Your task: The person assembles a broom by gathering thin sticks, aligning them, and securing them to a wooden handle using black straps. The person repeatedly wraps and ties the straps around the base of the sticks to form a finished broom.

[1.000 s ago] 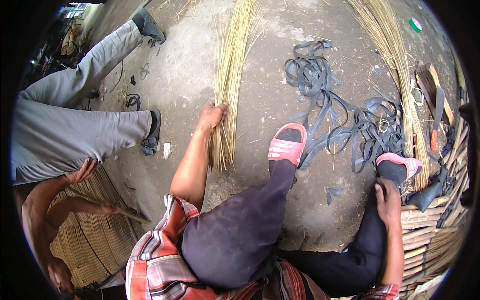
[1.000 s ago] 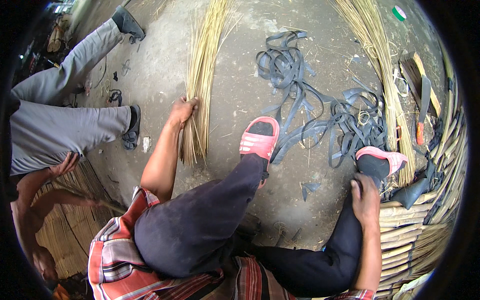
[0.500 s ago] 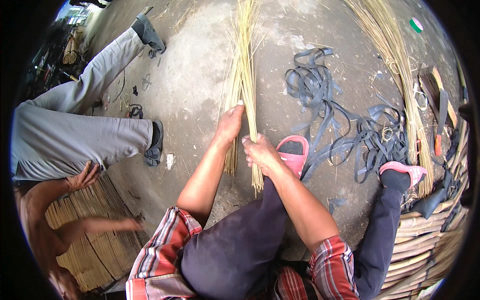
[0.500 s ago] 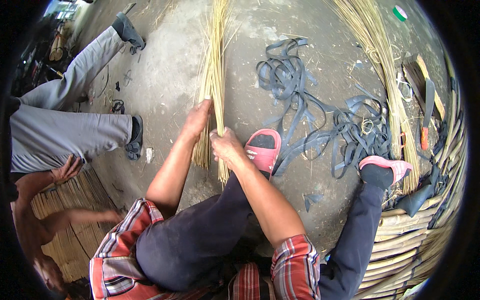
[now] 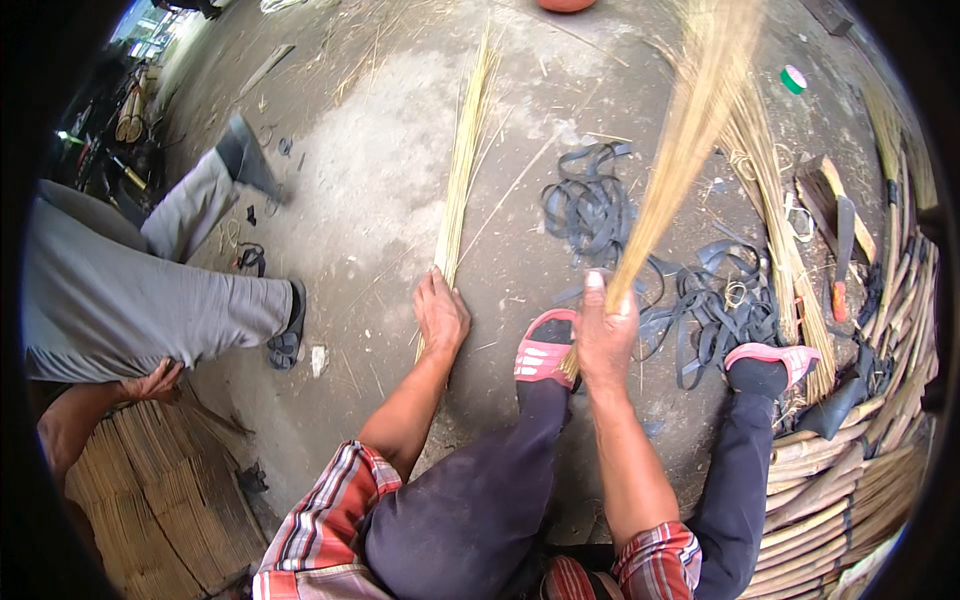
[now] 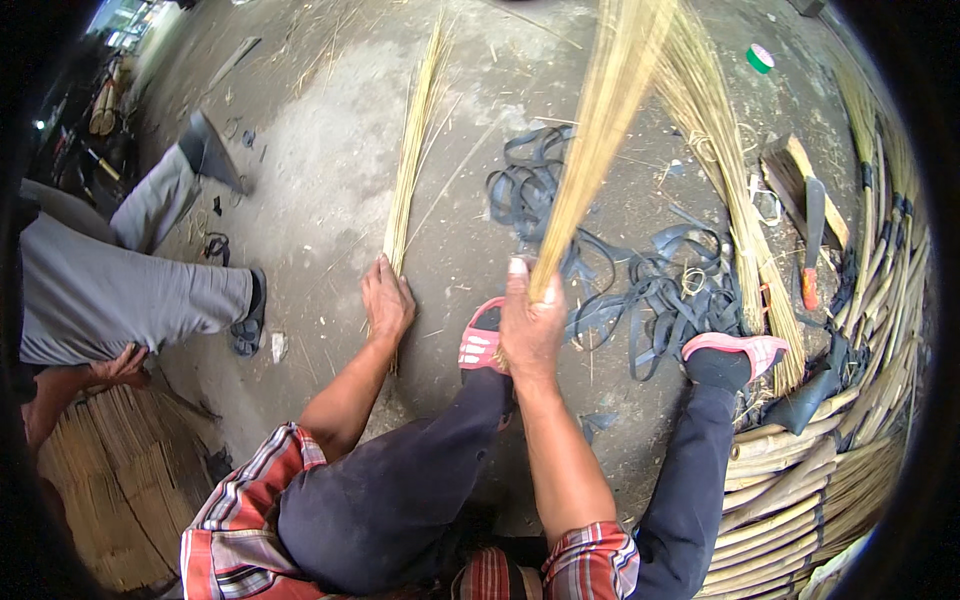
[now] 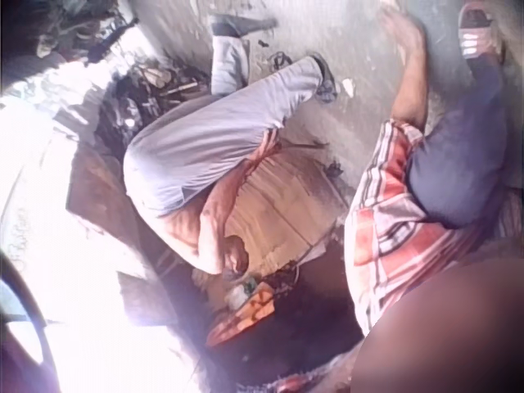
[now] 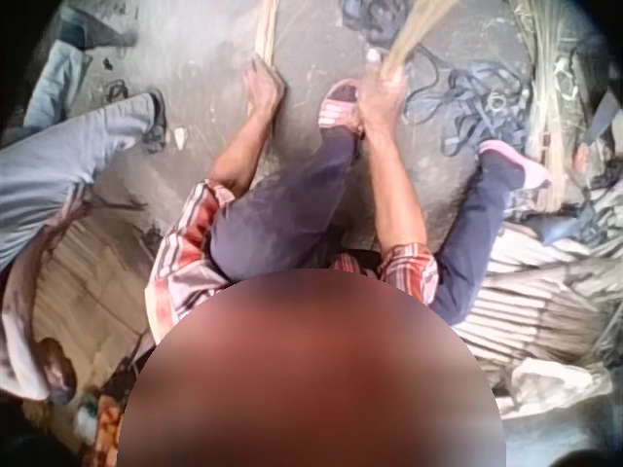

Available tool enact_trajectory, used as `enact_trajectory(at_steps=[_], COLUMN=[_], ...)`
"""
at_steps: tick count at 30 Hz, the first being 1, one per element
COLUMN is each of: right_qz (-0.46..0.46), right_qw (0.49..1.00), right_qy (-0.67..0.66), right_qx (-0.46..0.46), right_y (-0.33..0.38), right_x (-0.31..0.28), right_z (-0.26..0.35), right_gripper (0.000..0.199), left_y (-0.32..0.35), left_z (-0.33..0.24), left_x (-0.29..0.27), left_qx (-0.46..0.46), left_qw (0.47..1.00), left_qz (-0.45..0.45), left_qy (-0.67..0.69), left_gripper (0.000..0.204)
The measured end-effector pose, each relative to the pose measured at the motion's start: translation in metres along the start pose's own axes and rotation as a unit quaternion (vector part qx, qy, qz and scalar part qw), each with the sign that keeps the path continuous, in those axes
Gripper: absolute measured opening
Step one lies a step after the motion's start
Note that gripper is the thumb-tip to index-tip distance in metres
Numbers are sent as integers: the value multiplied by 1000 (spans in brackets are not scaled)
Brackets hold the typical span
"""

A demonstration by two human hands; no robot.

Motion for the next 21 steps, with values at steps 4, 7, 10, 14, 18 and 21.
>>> enact_trajectory(at_steps=[4,7,10,14,18,21], right_qz=[15,142,276,361,216,174], right_qw=[991,972,942,899,926,956], right_qy=[124,186,189,249,282,232], right_qx=[-38,5,4,16,-131,-37], right_y=[-7,0,13,25,15,7], right_x=[-34,-36,-17,1,-16,-40], right_z=[20,13,2,-5,7,-8], right_gripper=[26,25,30,46,64,59], left_y=[-1,-3,1,2,-35,-49], left_z=[-18,-61,-120,-175,-170,-152], left_x=[-17,-45,-88,-141,-175,-167], left_qx=[-42,-11,67,59,34,31], left_qw=[999,989,794,643,773,826], left_qz=[9,74,273,357,133,38], left_qy=[4,130,539,675,619,562], left_gripper=[85,106,97,58,51,49])
Point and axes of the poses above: each hand's wrist, its own y-axis away from the middle knuckle, its own x-axis out of the palm, z = x × y, the point moved 4 cm from there along -y, towards the middle knuckle, and after that the axes turned 4 degrees about -x, right-handed, at the moved point
